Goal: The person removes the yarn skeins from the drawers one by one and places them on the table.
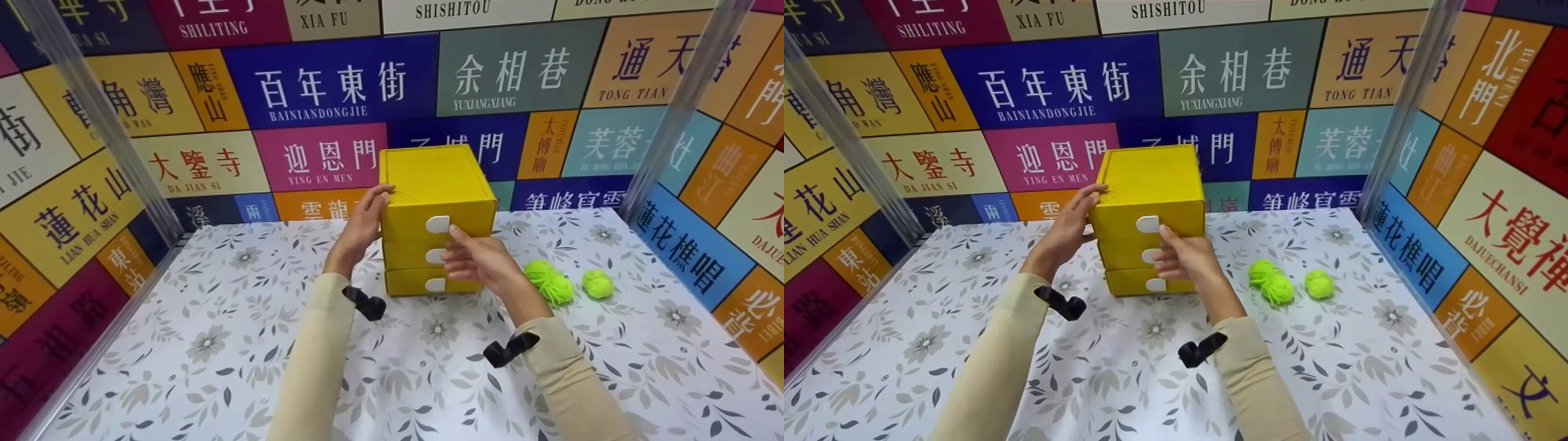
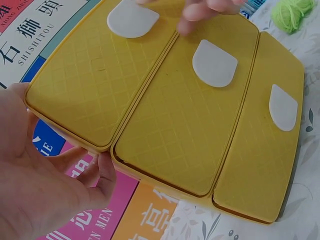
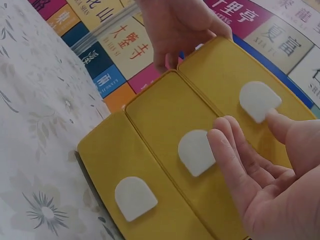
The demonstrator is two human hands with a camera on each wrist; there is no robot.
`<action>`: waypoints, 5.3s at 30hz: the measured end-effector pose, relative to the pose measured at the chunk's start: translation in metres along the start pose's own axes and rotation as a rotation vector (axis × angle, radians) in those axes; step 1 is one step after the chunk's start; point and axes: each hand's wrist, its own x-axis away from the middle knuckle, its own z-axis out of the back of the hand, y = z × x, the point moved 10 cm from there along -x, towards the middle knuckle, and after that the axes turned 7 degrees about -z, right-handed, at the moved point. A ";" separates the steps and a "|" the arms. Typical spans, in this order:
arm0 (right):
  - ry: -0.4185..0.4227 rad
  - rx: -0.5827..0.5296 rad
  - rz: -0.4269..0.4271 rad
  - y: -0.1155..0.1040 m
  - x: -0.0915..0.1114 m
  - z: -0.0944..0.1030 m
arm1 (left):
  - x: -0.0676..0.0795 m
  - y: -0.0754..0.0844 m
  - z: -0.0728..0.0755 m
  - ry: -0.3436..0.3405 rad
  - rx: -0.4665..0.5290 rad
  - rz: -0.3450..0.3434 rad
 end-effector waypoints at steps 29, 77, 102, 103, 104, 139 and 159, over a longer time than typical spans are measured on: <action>-0.008 -0.018 -0.095 0.044 -0.018 -0.006 | 0.000 0.001 0.000 -0.002 -0.006 -0.006; -0.163 -0.044 -0.121 0.053 -0.009 -0.020 | 0.000 -0.003 0.001 0.002 0.014 0.048; -0.156 0.091 -0.083 0.061 0.015 -0.017 | 0.002 -0.002 0.000 -0.010 -0.004 0.050; -0.155 0.097 -0.082 0.061 0.016 -0.017 | 0.002 -0.003 0.000 -0.008 -0.006 0.051; -0.155 0.104 -0.082 0.062 0.016 -0.017 | 0.002 -0.003 0.001 -0.007 -0.007 0.051; -0.229 0.206 -0.087 0.071 0.051 -0.019 | 0.001 -0.003 0.001 -0.011 -0.002 0.029; -0.261 0.269 -0.082 0.079 0.075 -0.021 | 0.001 -0.003 0.000 -0.020 0.004 0.015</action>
